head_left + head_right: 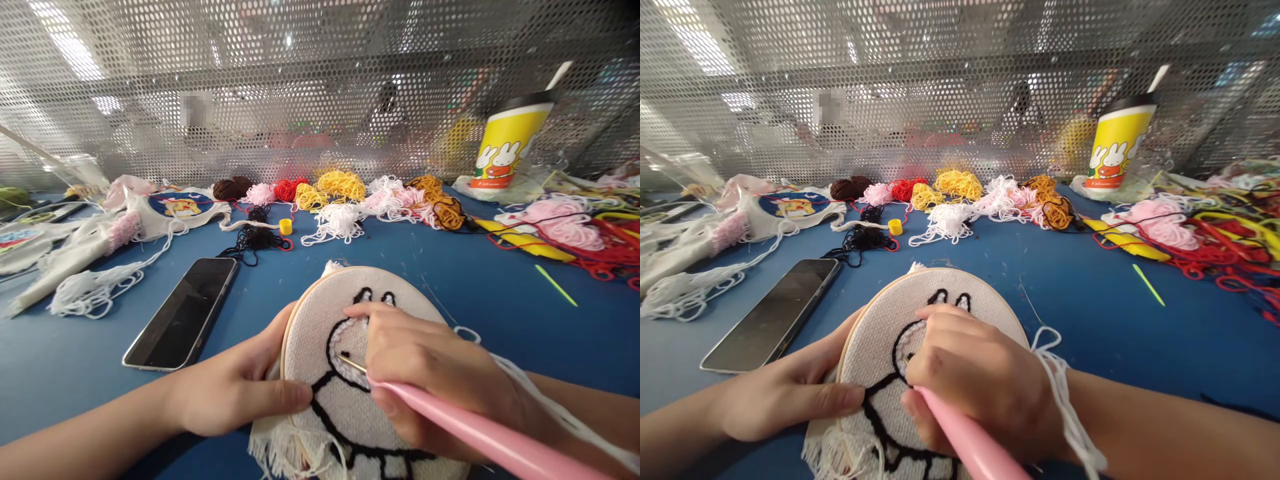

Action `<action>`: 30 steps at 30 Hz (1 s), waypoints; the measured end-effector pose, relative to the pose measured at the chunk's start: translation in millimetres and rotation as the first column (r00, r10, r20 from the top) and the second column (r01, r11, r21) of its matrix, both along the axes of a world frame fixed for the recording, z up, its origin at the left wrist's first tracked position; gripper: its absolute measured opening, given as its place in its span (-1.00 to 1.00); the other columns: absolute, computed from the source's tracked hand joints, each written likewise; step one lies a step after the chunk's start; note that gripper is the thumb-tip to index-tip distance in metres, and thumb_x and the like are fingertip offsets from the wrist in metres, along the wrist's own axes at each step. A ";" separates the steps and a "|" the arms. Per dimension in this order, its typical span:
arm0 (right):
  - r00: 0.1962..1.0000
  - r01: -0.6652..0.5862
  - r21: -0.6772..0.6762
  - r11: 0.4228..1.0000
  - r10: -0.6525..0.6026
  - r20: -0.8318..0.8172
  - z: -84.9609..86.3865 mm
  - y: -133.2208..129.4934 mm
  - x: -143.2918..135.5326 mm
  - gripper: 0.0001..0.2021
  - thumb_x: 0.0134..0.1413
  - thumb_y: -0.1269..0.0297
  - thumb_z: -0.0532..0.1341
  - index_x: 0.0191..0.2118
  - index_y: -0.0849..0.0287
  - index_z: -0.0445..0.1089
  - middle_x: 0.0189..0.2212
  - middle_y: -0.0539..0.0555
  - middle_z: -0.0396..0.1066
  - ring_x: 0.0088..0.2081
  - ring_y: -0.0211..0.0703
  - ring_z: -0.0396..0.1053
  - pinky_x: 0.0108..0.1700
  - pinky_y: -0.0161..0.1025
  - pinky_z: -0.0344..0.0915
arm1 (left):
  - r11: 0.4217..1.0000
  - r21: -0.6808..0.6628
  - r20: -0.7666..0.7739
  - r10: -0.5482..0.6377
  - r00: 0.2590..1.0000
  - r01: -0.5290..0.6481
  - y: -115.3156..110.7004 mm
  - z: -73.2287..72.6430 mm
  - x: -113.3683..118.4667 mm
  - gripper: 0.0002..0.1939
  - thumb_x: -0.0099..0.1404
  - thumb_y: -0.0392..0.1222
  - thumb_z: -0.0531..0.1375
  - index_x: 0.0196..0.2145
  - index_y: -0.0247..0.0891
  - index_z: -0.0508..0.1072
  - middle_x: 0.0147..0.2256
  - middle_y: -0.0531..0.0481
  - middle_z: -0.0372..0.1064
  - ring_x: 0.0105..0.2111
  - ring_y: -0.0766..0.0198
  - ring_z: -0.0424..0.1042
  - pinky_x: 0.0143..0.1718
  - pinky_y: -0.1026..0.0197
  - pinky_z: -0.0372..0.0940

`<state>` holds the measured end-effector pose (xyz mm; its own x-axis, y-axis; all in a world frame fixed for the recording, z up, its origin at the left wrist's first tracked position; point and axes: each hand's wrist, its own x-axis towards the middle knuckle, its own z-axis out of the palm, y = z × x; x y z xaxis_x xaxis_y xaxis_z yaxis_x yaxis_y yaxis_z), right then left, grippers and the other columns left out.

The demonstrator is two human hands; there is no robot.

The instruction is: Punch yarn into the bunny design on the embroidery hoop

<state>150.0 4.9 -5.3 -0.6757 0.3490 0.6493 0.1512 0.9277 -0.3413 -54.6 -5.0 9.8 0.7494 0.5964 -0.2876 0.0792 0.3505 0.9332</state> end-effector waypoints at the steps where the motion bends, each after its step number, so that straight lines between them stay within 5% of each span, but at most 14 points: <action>1: 1.000 -0.012 0.030 0.999 0.011 0.022 -2.3 0.0 0.2 -0.93 -0.07 0.48 0.03 -0.45 0.19 0.10 -0.61 -0.08 0.16 -0.53 -0.37 0.08 -0.06 -0.10 0.19 | 1.000 0.009 -0.011 0.006 1.000 -0.006 -0.1 0.6 0.3 -0.25 0.15 -0.34 0.06 0.13 0.03 -0.34 0.03 0.07 0.12 0.01 0.13 0.13 -0.11 0.19 0.19; 10: 0.999 -0.037 0.042 0.998 0.036 0.017 -2.1 4.0 -1.8 -0.89 0.01 0.39 0.07 -0.50 0.25 0.17 -0.64 -0.07 0.15 -0.53 -0.37 0.07 -0.06 -0.17 0.18 | 0.999 0.048 -0.037 0.003 0.999 -0.001 0.0 0.2 0.4 -0.27 0.17 -0.32 0.05 0.13 0.03 -0.33 0.04 0.07 0.10 -0.04 0.18 0.18 -0.12 0.22 0.19; 14: 0.998 -0.018 0.000 1.000 0.018 0.060 -3.0 6.3 -2.6 -0.95 -0.03 0.51 0.04 -0.43 0.27 0.20 -0.57 -0.04 0.18 -0.48 -0.35 0.11 -0.07 -0.16 0.17 | 0.994 0.111 -0.036 0.004 0.999 0.000 -1.9 1.1 0.8 -0.28 0.17 -0.32 0.06 0.13 -0.01 -0.31 0.10 0.08 -0.02 0.02 0.18 0.09 -0.07 0.24 0.14; 21: 0.994 0.008 -0.007 1.000 -0.007 0.112 -3.1 7.1 -4.2 -0.88 0.00 0.37 0.10 -0.51 0.25 0.22 -0.60 -0.03 0.22 -0.49 -0.34 0.15 -0.05 -0.22 0.15 | 0.978 0.208 -0.092 -0.001 0.996 0.020 -6.3 1.2 1.1 -0.29 0.19 -0.27 0.05 0.14 -0.01 -0.32 0.12 0.11 -0.06 0.07 0.20 -0.01 0.00 0.28 0.05; 30: 0.985 0.010 -0.277 0.961 -0.057 -0.163 9.8 -1.9 2.2 -0.90 -0.14 0.53 0.06 -0.48 0.19 0.15 -0.66 -0.12 0.15 -0.60 -0.43 0.15 -0.14 -0.20 0.27 | 0.994 0.102 -0.055 -0.029 0.998 0.035 -3.0 2.7 2.8 -0.25 0.19 -0.29 0.05 0.13 0.01 -0.40 0.13 0.01 -0.06 0.02 0.11 0.12 -0.07 0.14 0.16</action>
